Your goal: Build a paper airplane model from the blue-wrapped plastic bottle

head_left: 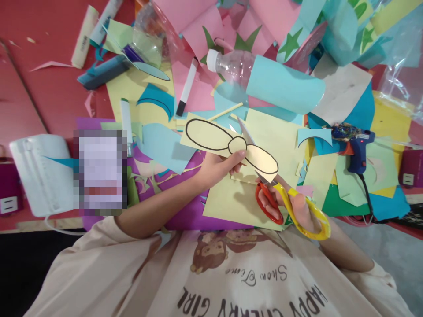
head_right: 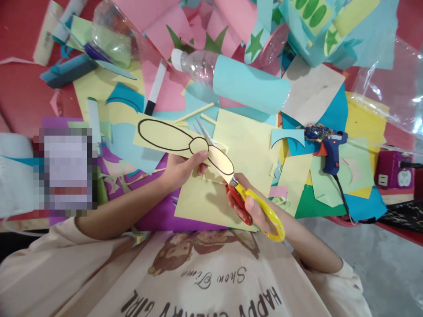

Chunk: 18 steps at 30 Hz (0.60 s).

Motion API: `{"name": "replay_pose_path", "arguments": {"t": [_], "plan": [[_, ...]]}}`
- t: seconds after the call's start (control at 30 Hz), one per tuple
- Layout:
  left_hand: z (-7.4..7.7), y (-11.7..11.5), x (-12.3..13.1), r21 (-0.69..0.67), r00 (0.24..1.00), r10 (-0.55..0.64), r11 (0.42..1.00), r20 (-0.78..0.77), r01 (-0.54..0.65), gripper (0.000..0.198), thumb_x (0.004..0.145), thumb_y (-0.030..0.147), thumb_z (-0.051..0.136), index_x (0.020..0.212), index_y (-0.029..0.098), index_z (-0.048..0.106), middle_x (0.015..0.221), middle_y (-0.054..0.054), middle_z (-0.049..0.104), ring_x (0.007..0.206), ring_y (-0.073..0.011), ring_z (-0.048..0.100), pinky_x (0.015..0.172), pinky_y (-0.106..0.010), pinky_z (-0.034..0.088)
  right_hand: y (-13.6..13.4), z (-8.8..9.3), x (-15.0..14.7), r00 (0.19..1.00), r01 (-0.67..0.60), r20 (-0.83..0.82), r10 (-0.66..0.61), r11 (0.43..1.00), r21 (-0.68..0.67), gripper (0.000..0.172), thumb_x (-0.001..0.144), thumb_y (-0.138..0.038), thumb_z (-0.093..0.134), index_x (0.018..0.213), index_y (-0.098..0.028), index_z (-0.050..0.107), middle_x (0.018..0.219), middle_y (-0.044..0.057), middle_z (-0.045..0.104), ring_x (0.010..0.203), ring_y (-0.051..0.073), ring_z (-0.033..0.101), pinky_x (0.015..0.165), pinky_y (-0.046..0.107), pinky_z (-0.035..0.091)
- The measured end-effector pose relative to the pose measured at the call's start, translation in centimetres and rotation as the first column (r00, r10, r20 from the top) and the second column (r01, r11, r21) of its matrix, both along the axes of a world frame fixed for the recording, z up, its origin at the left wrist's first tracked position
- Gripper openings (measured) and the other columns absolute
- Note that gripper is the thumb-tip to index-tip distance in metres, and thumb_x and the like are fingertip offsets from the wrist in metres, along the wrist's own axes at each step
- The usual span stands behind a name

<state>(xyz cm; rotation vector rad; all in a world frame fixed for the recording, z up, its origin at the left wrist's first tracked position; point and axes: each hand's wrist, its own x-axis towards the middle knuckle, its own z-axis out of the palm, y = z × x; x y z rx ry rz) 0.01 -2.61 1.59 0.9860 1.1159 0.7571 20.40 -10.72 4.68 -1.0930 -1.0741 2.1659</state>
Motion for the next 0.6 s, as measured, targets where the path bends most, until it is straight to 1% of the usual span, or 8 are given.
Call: {"name": "replay_pose_path", "arguments": {"t": [0.13,0.23,0.3,0.4,0.5,0.6], "plan": [[0.09,-0.01,-0.08,-0.022,0.998,-0.039,0.999,-0.055,0.038,0.045,0.07,0.054,0.068,0.051,0.016,0.053,0.044,0.001,0.051,0.041,-0.0074,0.048,0.038,-0.019,0.039,0.3,0.04,-0.33,1.0,0.0,-0.01,0.0,1.0,-0.01,0.07,0.076,-0.086,0.038,0.109,-0.025,0.046,0.075,-0.003,0.044,0.048,0.009,0.031,0.044,0.028,0.029],[0.03,-0.05,-0.13,-0.028,0.994,-0.076,0.997,-0.085,0.074,0.047,0.071,0.057,0.065,0.05,0.017,0.054,0.045,0.0,0.053,0.046,-0.0096,0.053,0.04,-0.019,0.041,0.38,-0.31,-0.54,0.999,0.016,-0.05,-0.017,0.999,-0.03,0.074,0.072,-0.087,0.042,0.111,-0.024,0.047,0.072,-0.003,0.043,0.046,0.009,0.031,0.038,0.027,0.027],[-0.04,-0.09,-0.18,-0.03,0.992,-0.09,0.996,-0.092,0.088,0.047,0.073,0.057,0.063,0.05,0.017,0.053,0.047,-0.001,0.055,0.048,-0.0101,0.056,0.041,-0.019,0.042,0.4,-0.61,-0.55,0.998,0.009,-0.06,-0.01,1.0,-0.028,0.073,0.072,-0.086,0.045,0.11,-0.024,0.049,0.072,-0.003,0.044,0.044,0.008,0.031,0.037,0.026,0.027],[-0.1,-0.13,-0.24,-0.028,0.991,-0.101,0.995,-0.082,0.099,0.047,0.074,0.057,0.063,0.051,0.016,0.053,0.048,0.0,0.055,0.049,-0.0091,0.055,0.042,-0.018,0.042,0.54,-0.78,-0.44,0.999,-0.021,-0.026,0.02,0.999,-0.025,0.07,0.074,-0.083,0.046,0.111,-0.025,0.049,0.074,-0.002,0.046,0.044,0.007,0.031,0.038,0.026,0.029],[-0.06,-0.1,-0.23,-0.031,0.992,-0.111,0.994,-0.066,0.11,0.048,0.074,0.057,0.063,0.05,0.017,0.052,0.048,0.0,0.054,0.052,-0.0099,0.058,0.043,-0.017,0.042,0.69,-0.44,-0.44,0.999,-0.052,-0.009,0.052,0.998,-0.036,0.073,0.072,-0.085,0.045,0.113,-0.025,0.047,0.076,-0.002,0.046,0.044,0.007,0.032,0.037,0.025,0.03],[0.02,-0.02,-0.16,-0.045,0.994,-0.106,0.994,-0.034,0.104,0.049,0.072,0.058,0.066,0.05,0.017,0.051,0.046,0.0,0.051,0.056,-0.0119,0.061,0.042,-0.017,0.042,0.53,-0.03,-0.61,1.0,0.002,0.024,-0.002,1.0,-0.013,0.072,0.074,-0.085,0.042,0.117,-0.027,0.044,0.077,-0.003,0.044,0.045,0.006,0.03,0.038,0.024,0.029]]}}
